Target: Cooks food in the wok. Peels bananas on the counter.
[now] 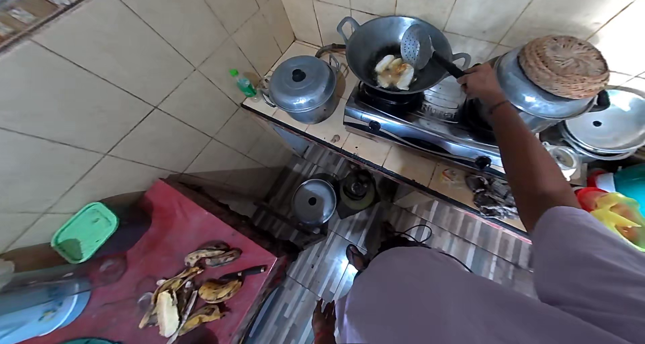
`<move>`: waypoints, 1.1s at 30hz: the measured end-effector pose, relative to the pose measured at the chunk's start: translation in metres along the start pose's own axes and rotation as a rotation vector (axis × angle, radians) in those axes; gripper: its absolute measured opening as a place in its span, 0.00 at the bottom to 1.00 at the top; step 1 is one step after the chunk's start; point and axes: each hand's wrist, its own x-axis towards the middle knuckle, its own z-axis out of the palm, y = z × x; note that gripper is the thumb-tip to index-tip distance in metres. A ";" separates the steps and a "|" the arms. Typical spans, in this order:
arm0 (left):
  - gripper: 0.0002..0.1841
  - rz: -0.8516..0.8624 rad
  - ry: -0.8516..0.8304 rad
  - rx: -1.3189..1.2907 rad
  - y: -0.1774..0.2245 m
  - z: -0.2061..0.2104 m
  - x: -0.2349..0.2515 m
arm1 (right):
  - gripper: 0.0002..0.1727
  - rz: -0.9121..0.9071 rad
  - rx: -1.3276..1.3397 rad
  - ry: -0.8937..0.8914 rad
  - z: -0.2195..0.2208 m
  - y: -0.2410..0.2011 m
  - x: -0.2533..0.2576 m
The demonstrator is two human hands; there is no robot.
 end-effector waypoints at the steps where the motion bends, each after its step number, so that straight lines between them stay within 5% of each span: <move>1: 0.25 -0.003 0.000 -0.003 0.000 0.000 -0.001 | 0.17 0.019 0.025 -0.012 -0.003 0.000 -0.002; 16: 0.25 0.035 -0.024 0.030 0.004 0.006 -0.010 | 0.21 -0.039 -0.086 0.026 -0.037 -0.003 -0.043; 33: 0.24 0.027 0.004 -0.026 -0.020 -0.005 -0.003 | 0.10 -0.009 0.123 -0.028 -0.003 -0.012 0.024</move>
